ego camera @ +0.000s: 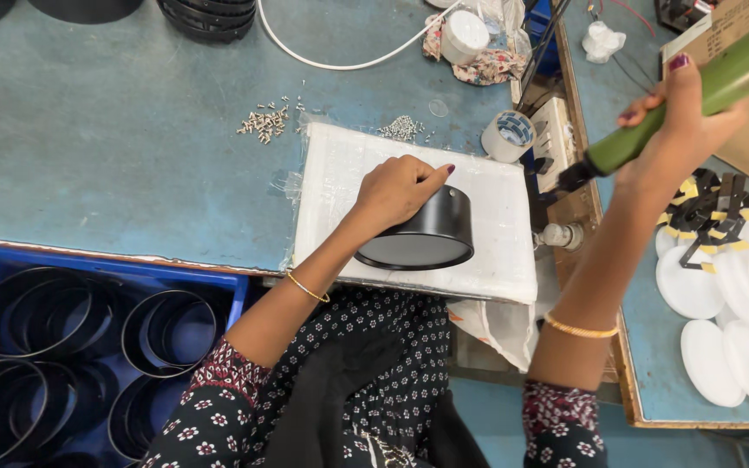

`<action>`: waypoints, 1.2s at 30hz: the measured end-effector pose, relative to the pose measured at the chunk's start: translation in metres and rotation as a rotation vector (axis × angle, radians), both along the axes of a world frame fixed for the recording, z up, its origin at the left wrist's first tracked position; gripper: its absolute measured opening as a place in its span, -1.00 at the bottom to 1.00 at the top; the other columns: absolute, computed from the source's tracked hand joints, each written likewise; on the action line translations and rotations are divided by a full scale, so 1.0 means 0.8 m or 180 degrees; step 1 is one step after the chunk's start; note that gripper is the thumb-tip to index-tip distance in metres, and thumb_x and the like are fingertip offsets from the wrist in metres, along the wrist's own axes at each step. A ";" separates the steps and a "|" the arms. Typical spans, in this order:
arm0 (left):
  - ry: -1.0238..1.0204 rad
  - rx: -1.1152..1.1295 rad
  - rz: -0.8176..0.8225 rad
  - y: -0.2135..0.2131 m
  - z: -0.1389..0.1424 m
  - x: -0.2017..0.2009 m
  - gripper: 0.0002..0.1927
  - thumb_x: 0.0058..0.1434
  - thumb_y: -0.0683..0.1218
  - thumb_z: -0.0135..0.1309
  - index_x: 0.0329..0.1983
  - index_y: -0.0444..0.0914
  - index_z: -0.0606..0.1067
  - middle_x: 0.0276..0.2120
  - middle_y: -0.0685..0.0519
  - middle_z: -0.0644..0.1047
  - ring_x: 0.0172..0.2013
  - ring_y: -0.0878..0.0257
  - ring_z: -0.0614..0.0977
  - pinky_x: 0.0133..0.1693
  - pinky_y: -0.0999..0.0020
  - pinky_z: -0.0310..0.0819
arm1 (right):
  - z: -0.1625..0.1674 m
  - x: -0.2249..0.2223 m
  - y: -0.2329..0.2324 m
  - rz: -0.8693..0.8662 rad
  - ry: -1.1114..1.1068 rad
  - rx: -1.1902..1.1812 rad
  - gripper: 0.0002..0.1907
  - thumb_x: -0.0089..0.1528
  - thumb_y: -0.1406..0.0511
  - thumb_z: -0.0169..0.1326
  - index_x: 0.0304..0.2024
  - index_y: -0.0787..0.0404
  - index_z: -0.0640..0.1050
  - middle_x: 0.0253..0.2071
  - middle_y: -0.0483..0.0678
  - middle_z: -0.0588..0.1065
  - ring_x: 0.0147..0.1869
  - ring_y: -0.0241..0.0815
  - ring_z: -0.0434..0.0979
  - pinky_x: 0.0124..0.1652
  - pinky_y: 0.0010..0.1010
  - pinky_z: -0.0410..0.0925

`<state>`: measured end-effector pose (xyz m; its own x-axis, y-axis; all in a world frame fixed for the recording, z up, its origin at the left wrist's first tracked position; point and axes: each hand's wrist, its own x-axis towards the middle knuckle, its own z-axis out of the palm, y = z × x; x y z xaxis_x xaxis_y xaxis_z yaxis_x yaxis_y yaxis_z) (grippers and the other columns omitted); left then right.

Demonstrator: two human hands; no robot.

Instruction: The person uses a green pneumatic screwdriver to fasten screws into black cylindrical plastic housings. She repeatedly picks up housings from a blue crate, drives screws into them, and places the finished units on the table.

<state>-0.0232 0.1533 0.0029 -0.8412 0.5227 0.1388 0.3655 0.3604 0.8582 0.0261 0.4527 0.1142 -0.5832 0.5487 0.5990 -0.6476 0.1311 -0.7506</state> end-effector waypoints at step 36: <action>-0.0005 -0.0043 -0.0062 -0.004 0.005 0.002 -0.33 0.35 0.23 -0.14 -0.77 -0.29 0.30 -0.80 -0.07 0.28 -0.72 -0.01 0.34 -0.54 0.09 0.22 | -0.003 0.020 -0.207 0.0206 0.0661 0.0117 -0.82 0.53 0.45 0.03 -0.13 0.40 0.32 -0.49 0.03 0.27 -0.54 -0.21 0.22 -0.47 -0.38 0.22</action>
